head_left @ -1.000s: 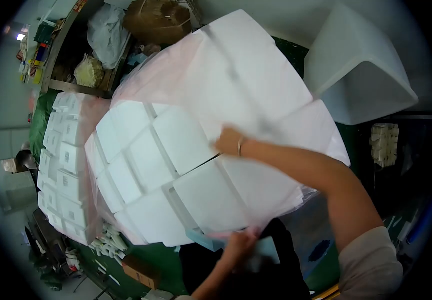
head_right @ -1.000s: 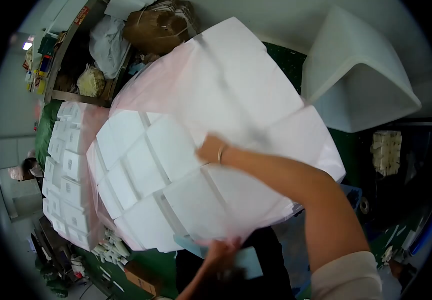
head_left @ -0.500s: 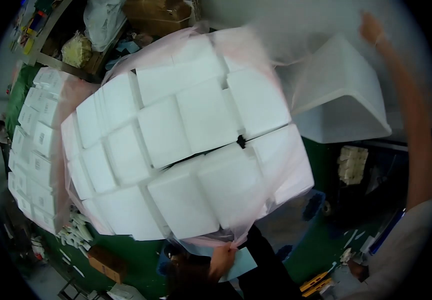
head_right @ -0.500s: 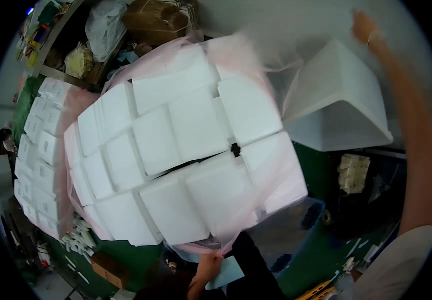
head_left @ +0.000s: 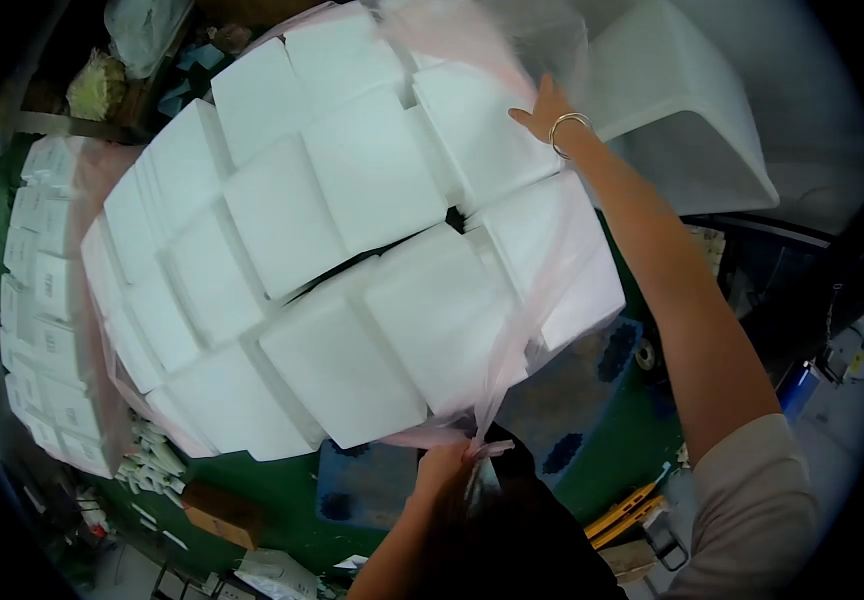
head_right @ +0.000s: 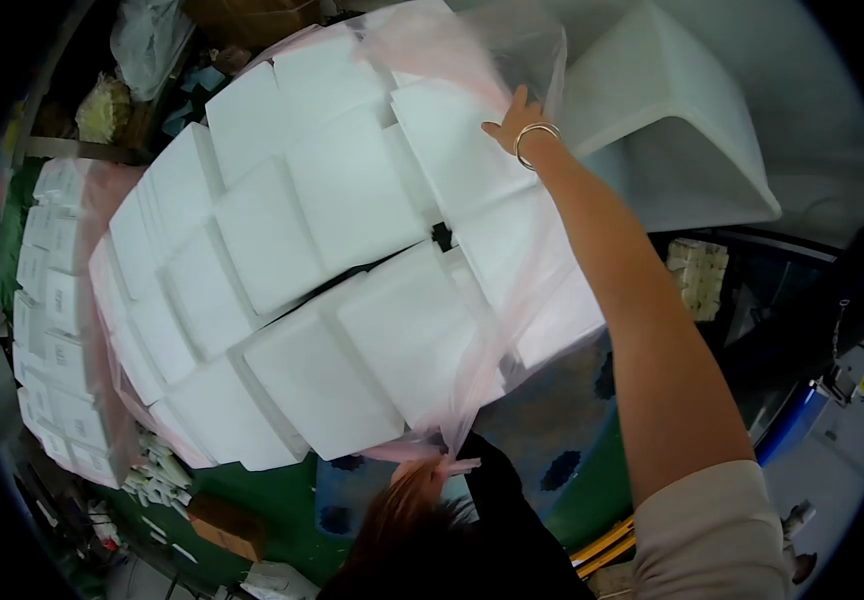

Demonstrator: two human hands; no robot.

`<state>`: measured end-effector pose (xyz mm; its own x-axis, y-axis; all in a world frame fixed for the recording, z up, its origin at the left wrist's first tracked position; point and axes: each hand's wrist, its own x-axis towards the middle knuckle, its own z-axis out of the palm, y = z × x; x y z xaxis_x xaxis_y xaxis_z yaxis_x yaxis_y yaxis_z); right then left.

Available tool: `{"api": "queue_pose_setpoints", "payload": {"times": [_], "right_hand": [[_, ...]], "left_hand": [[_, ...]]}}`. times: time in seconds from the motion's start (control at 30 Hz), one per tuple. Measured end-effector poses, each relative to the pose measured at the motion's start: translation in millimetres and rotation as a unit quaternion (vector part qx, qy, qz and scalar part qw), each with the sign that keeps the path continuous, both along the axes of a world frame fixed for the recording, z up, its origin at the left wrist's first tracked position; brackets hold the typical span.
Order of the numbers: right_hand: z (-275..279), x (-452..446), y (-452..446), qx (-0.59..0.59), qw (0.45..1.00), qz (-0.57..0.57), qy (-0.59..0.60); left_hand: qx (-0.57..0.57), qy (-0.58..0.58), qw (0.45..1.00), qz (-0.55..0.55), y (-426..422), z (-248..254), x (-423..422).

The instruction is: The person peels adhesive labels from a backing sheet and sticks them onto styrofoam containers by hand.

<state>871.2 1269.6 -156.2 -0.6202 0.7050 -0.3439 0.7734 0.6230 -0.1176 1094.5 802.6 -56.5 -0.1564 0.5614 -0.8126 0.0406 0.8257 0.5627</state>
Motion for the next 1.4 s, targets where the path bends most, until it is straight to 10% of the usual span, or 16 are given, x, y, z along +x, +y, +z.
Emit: {"api": "queue_pose_setpoints", "payload": {"times": [0.1, 0.33, 0.6, 0.8, 0.93, 1.2, 1.33, 1.4], "right_hand": [[-11, 5, 18, -0.078, 0.968, 0.136, -0.194], [46, 50, 1, -0.021, 0.97, 0.18, -0.161], [65, -22, 37, 0.005, 0.983, 0.154, -0.1], [-15, -69, 64, -0.07, 0.975, 0.207, -0.022], [-34, -112, 97, 0.127, 0.936, 0.322, -0.069], [16, -111, 286, 0.146, 0.972, 0.119, 0.143], [-60, -147, 363, -0.069, 0.936, 0.152, -0.311], [-48, -120, 297, 0.035, 0.95, 0.282, -0.127]], "left_hand": [[0.047, 0.006, 0.998, -0.038, 14, -3, 2], [0.243, 0.022, 0.961, -0.13, 72, 102, -26], [0.062, 0.194, 0.957, 0.205, 228, -47, -86], [-0.013, 0.212, 0.961, 0.179, 262, -90, -49], [-0.019, 0.266, 0.948, 0.173, 266, -92, -48], [0.002, 0.288, 0.934, 0.213, 241, -85, -31], [0.02, 0.32, 0.924, 0.208, 255, -89, -21], [0.024, 0.362, 0.903, 0.228, 263, -84, -20]]}}
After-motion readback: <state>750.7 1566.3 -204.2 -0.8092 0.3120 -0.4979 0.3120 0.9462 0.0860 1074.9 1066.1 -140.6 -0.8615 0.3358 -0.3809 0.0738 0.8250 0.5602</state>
